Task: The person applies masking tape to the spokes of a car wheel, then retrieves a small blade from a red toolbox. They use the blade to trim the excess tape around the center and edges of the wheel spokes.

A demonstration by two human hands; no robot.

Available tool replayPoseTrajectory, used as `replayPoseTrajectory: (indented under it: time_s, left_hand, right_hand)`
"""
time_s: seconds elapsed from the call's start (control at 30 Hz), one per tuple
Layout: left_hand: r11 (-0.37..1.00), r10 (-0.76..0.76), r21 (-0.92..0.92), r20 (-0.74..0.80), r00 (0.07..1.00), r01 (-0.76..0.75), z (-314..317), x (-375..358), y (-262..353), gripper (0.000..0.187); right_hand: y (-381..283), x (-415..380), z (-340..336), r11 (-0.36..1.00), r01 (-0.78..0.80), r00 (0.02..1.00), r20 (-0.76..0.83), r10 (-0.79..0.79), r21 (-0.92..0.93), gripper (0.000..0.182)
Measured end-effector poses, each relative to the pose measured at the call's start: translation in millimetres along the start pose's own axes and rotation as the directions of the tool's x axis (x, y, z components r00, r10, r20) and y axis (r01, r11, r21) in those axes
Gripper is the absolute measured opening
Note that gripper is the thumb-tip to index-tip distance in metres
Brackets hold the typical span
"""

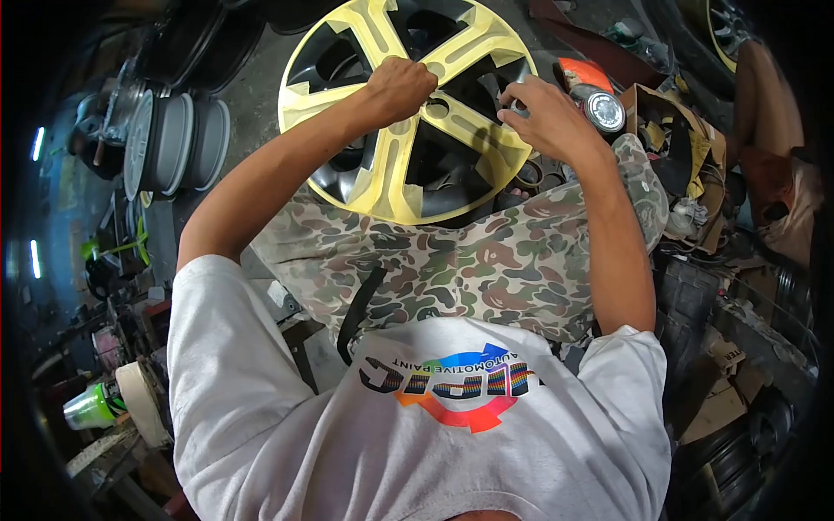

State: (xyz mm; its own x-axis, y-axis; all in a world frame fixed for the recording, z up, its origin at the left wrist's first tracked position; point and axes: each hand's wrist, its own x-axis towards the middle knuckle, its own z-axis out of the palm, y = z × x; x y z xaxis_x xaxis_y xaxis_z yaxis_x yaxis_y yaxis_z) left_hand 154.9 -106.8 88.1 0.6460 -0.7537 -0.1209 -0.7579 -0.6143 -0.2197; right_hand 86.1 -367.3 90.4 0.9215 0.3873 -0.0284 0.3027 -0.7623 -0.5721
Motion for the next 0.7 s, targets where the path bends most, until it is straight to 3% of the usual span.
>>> replayPoseTrajectory:
  time_s: [0.07, 0.13, 0.27, 0.43, 0.5, 0.6, 0.63, 0.7]
  left_hand:
    - [0.998, -0.041, -0.049, -0.002, 0.999, 0.041, -1.5, 2.1, 0.1, 0.007]
    - [1.000, 0.020, 0.017, 0.071, 0.997, -0.021, -5.9, 7.3, -2.7, 0.007]
    - [0.996, 0.048, 0.069, 0.028, 0.998, -0.050, -2.1, 3.4, -11.7, 0.009]
    - [0.983, -0.023, -0.182, -0.025, 0.999, 0.018, 12.5, -13.5, -24.5, 0.013]
    - [0.972, -0.108, -0.204, 0.048, 0.993, 0.116, 10.7, -15.1, -17.4, 0.017]
    - [0.906, -0.221, -0.281, 0.325, 0.919, 0.317, 4.7, -12.9, -12.8, 0.023]
    - [0.895, -0.245, -0.288, 0.322, 0.914, 0.341, 5.4, -15.0, -15.3, 0.023]
    - [0.780, -0.249, -0.481, 0.349, 0.903, 0.401, 6.2, -23.3, -22.1, 0.023]
  right_hand:
    - [2.0, -1.1, 1.5, 1.000, 0.003, 1.000, -0.012, -0.003, 0.003, 0.028]
    - [3.1, -0.8, 2.2, 1.000, -0.002, 1.000, -0.026, 0.002, 0.020, 0.028]
    - [-1.9, -2.3, -3.7, 1.000, 0.001, 1.000, 0.011, -0.001, 0.016, 0.029]
    - [-6.7, 3.3, -3.9, 1.000, -0.012, 0.999, 0.030, 0.012, -0.007, 0.029]
    - [-6.0, 4.5, -2.1, 1.000, -0.001, 0.999, 0.036, 0.001, -0.001, 0.029]
    - [-7.4, 6.9, -3.0, 1.000, -0.008, 0.998, 0.065, 0.007, 0.019, 0.029]
    - [-8.4, 7.1, -3.1, 0.999, -0.034, 0.996, 0.085, 0.031, 0.037, 0.029]
    - [-6.0, 5.9, 1.4, 1.000, 0.015, 0.999, 0.051, -0.016, 0.020, 0.026]
